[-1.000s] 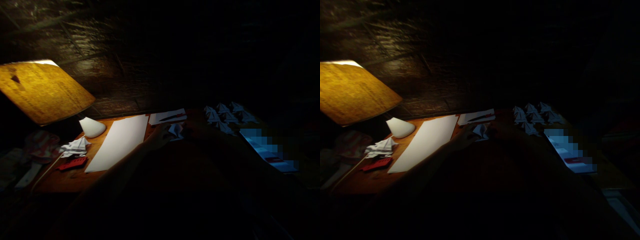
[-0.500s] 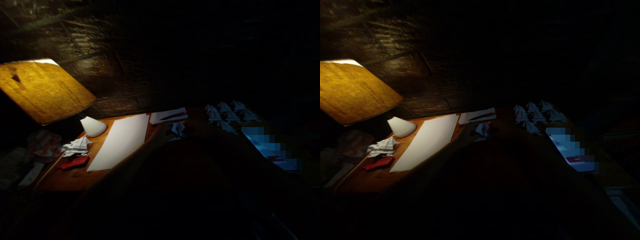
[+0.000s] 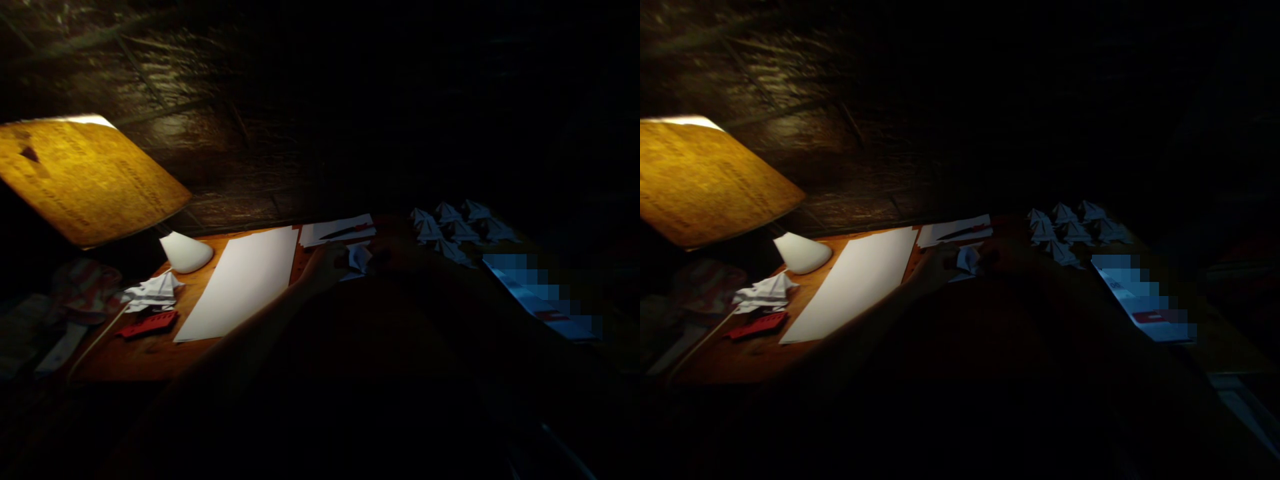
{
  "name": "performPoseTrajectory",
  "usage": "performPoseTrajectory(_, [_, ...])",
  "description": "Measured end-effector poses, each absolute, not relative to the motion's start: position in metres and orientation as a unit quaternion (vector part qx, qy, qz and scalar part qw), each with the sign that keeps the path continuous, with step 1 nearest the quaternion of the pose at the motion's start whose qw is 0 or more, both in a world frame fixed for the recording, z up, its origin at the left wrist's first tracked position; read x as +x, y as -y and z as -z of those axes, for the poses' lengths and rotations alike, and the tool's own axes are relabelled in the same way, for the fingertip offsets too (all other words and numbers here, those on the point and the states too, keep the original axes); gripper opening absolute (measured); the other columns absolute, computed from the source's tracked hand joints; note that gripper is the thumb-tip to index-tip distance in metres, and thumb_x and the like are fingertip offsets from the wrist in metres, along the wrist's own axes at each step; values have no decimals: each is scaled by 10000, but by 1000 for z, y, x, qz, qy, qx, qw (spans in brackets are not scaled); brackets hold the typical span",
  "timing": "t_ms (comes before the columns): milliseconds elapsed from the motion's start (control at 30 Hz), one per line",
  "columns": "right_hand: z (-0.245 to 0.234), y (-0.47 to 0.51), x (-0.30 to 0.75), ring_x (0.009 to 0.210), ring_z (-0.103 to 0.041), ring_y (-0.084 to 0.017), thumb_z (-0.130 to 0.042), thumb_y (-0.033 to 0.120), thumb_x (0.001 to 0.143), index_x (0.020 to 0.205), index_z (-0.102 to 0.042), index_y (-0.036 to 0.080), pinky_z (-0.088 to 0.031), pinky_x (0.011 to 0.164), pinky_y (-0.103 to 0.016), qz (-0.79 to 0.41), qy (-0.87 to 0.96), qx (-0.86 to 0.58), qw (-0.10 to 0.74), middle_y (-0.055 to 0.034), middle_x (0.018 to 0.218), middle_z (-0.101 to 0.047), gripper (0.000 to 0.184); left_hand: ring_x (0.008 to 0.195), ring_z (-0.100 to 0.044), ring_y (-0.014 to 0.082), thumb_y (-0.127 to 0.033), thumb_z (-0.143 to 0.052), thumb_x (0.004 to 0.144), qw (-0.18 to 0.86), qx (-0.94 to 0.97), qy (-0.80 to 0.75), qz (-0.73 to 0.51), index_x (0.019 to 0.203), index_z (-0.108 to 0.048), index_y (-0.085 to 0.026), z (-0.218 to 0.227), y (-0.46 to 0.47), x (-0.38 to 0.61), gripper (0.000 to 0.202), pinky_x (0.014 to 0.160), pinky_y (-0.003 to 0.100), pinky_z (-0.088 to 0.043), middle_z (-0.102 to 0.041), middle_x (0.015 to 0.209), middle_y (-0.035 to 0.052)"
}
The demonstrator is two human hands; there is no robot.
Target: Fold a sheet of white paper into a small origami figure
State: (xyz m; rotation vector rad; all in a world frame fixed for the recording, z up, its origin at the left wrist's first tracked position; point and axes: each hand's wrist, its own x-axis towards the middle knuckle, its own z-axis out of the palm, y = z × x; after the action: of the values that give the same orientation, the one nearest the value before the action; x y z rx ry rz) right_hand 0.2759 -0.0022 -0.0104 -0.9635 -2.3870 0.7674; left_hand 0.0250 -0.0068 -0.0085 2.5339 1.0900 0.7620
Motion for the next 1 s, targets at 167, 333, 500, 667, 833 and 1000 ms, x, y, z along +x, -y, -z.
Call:
performPoseTrajectory(167, [9, 1, 277, 1079, -680, -233, -731, 141, 752, 1018, -794, 203, -512, 949, -362, -276, 876, -327, 224, -64, 1205, -723, 280, 968, -666, 225, -201, -801, 755, 136, 878, -376, -262, 868, -707, -166, 7, 7, 27, 151, 849, 351, -523, -715, 1011, 65])
performPoseTrajectory(333, [12, -3, 276, 1100, -678, -250, -711, 125, 763, 962, -792, 186, -512, 964, -387, -285, 882, -299, 228, -84, 1184, -722, 224, 904, -658, 208, -233, -821, 746, 144, 877, -379, -258, 820, -692, -165, 1, 10, 29, 164, 806, 332, -520, -706, 943, 52])
performPoseTrajectory(500, [8, 1, 275, 1034, -680, -263, -722, 123, 761, 937, -791, 186, -519, 930, -412, -263, 882, -321, 223, -98, 1152, -727, 199, 883, -646, 191, -219, -786, 764, 147, 878, -369, -268, 801, -681, -176, 4, 9, 29, 120, 793, 329, -512, -692, 921, 42])
performPoseTrajectory(667, [9, 1, 274, 1015, -682, -242, -713, 114, 765, 931, -794, 198, -521, 921, -389, -283, 876, -326, 215, -72, 1145, -735, 202, 874, -629, 194, -205, -767, 756, 143, 882, -366, -259, 766, -659, -182, 4, 8, 28, 111, 785, 337, -512, -676, 906, 40])
performPoseTrajectory(833, [11, -2, 275, 1052, -676, -240, -701, 95, 766, 940, -785, 211, -518, 940, -383, -287, 879, -314, 218, -60, 1180, -732, 225, 885, -624, 207, -240, -784, 750, 135, 882, -368, -260, 789, -668, -178, 5, 7, 27, 137, 782, 350, -509, -672, 920, 51])
performPoseTrajectory(1000, [11, -2, 275, 1008, -688, -246, -701, 113, 767, 962, -776, 196, -525, 901, -388, -282, 876, -321, 223, -72, 1135, -740, 226, 886, -619, 213, -226, -781, 748, 120, 889, -351, -270, 801, -669, -180, 9, 5, 26, 131, 782, 352, -499, -674, 926, 53])
